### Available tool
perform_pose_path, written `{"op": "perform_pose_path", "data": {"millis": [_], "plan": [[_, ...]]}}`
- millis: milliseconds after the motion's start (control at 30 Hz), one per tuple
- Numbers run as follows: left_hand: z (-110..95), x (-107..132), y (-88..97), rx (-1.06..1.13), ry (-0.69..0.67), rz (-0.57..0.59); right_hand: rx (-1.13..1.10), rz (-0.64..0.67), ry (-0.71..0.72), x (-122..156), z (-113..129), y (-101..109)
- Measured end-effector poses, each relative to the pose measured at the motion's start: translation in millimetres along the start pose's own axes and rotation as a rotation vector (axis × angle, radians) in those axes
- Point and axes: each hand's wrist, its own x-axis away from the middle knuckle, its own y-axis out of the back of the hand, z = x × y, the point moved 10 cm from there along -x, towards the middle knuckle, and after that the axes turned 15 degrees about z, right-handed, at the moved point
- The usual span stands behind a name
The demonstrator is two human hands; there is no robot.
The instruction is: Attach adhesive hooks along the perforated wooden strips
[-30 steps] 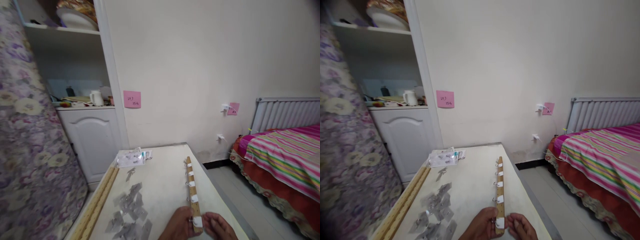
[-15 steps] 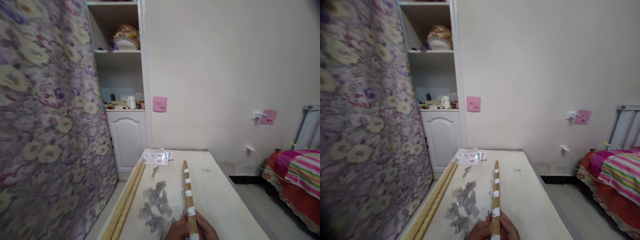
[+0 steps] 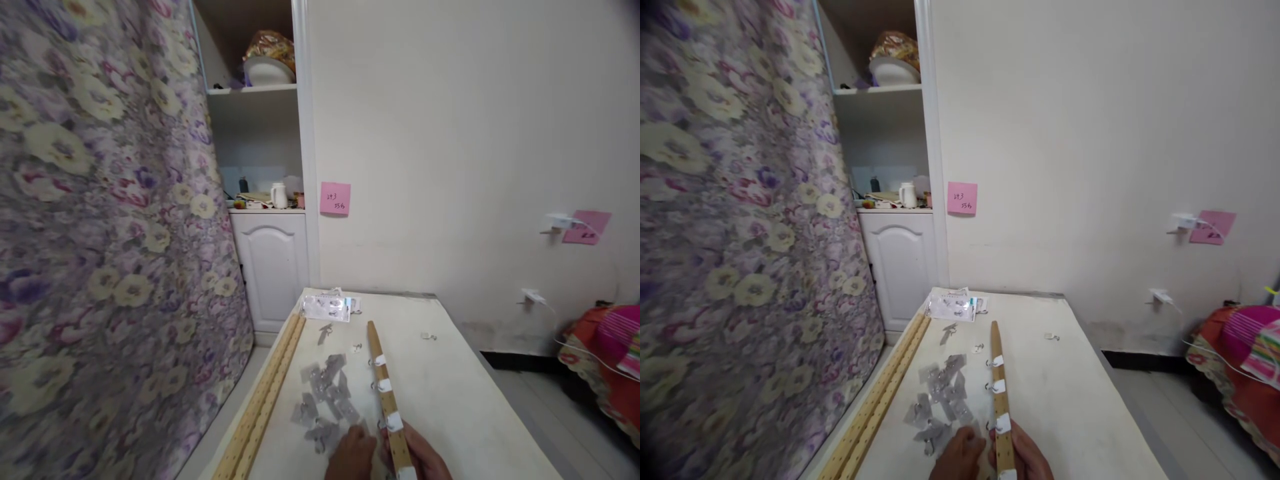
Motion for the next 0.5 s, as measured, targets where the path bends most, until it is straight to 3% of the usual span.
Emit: {"op": "perform_pose_path", "data": {"millis": [233, 400, 500], "plan": [[4, 13, 47.5, -0.041, 0.009, -0.246, -0.145, 0.046, -0.084, 0, -7, -17], [-23, 29, 31.8, 0.157, -0.221, -0.254, -0.056, 0.045, -0.044, -4, 5, -32], [-20, 28, 12.9, 0.29, -0.145, -0.299, -0.018, 0.014, -0.033, -10, 6, -30]]}}
